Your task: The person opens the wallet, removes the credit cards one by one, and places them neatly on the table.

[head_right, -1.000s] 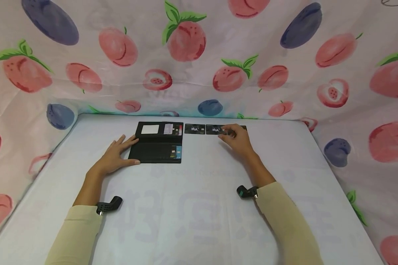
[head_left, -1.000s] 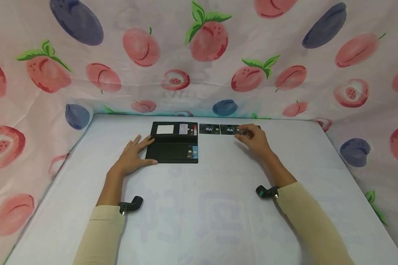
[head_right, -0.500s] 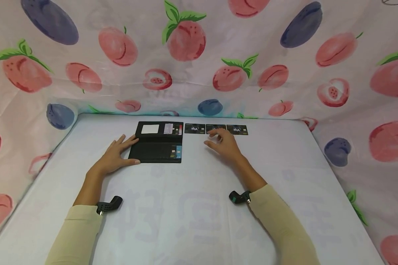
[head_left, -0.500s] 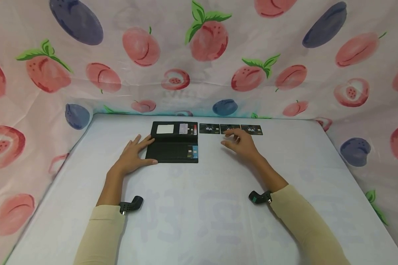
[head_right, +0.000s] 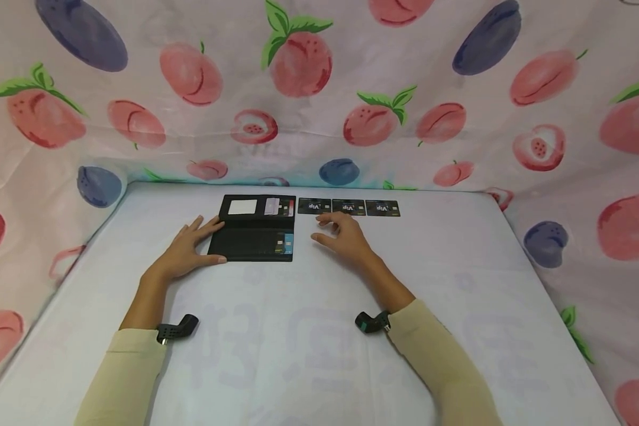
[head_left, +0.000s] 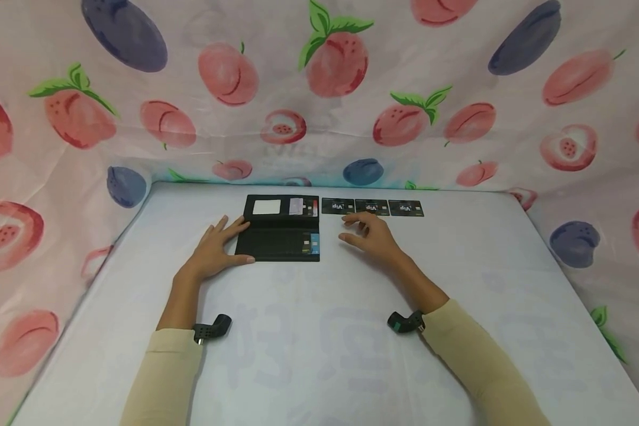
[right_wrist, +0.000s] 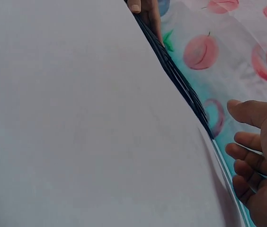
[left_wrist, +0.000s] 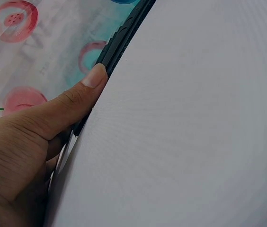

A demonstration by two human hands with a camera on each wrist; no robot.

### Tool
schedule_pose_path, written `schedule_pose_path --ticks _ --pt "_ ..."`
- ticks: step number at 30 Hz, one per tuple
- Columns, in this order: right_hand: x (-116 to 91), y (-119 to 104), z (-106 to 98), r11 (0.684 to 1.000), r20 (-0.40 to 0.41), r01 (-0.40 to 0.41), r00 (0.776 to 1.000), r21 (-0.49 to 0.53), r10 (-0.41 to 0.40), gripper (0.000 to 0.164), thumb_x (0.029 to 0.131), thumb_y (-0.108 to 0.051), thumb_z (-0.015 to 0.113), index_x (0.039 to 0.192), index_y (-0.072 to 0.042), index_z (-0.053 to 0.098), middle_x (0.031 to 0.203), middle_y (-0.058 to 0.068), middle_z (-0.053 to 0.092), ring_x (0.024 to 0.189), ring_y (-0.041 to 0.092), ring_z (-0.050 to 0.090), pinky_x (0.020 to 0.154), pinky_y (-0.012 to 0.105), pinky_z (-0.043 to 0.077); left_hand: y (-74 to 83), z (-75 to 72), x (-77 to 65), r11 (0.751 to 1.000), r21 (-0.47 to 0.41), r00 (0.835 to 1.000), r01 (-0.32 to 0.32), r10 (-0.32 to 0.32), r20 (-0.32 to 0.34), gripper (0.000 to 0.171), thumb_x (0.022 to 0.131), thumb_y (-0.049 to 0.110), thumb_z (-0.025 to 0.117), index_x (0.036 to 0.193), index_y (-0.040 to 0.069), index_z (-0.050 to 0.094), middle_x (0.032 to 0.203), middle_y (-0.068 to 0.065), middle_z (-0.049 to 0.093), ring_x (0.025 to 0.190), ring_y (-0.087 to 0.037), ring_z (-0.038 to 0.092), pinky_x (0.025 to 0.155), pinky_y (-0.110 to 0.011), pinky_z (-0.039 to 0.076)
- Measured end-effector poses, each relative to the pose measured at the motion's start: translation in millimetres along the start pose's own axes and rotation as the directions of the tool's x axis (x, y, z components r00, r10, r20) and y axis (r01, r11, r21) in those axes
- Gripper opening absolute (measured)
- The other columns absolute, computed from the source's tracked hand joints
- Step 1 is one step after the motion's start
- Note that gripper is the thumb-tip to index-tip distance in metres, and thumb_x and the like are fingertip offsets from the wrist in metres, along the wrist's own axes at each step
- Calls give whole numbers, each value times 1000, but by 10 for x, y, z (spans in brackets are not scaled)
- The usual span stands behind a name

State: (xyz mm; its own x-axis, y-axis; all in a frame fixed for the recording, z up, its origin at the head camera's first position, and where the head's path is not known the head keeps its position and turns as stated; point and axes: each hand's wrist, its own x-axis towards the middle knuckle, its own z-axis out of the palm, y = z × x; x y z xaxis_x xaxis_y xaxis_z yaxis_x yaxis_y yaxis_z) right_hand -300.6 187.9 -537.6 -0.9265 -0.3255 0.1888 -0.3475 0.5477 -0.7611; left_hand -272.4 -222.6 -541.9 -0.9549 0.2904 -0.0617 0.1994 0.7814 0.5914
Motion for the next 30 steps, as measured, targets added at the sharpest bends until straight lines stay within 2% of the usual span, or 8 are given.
schedule_pose_path --ticks 7,15,25,30 --pt "34 -126 102 1000 20 20 1000 23 -21 48 94 -22 82 137 -4 69 121 12 70 99 29 56 88 46 50 -5 -1 -1 1000 7 1000 -13 13 0 97 86 51 85 164 17 39 174 -7 22 161 -35 -1 128 -60 -2" --pt "66 -204 260 1000 87 18 996 4 -18 49 94 -28 82 137 -9 69 127 8 68 104 28 57 89 46 51 12 -10 -3 1000 4 1000 -4 4 5 98 85 51 86 164 17 39 174 -7 21 161 -36 -2 128 -61 -1" --pt "103 -289 430 999 125 51 991 -3 -51 44 94 -29 82 133 -10 72 127 4 65 105 23 57 91 42 52 5 -23 -10 1000 -2 1000 26 -26 4 99 84 53 86 165 22 39 175 -7 17 158 -50 -3 123 -72 4" --pt "104 -327 505 997 140 59 989 -56 -51 47 93 -33 83 134 -11 71 125 4 62 102 22 55 88 39 51 -14 -9 7 1000 1 1000 7 -7 6 98 85 52 86 165 19 39 175 -7 19 160 -42 -2 126 -67 2"
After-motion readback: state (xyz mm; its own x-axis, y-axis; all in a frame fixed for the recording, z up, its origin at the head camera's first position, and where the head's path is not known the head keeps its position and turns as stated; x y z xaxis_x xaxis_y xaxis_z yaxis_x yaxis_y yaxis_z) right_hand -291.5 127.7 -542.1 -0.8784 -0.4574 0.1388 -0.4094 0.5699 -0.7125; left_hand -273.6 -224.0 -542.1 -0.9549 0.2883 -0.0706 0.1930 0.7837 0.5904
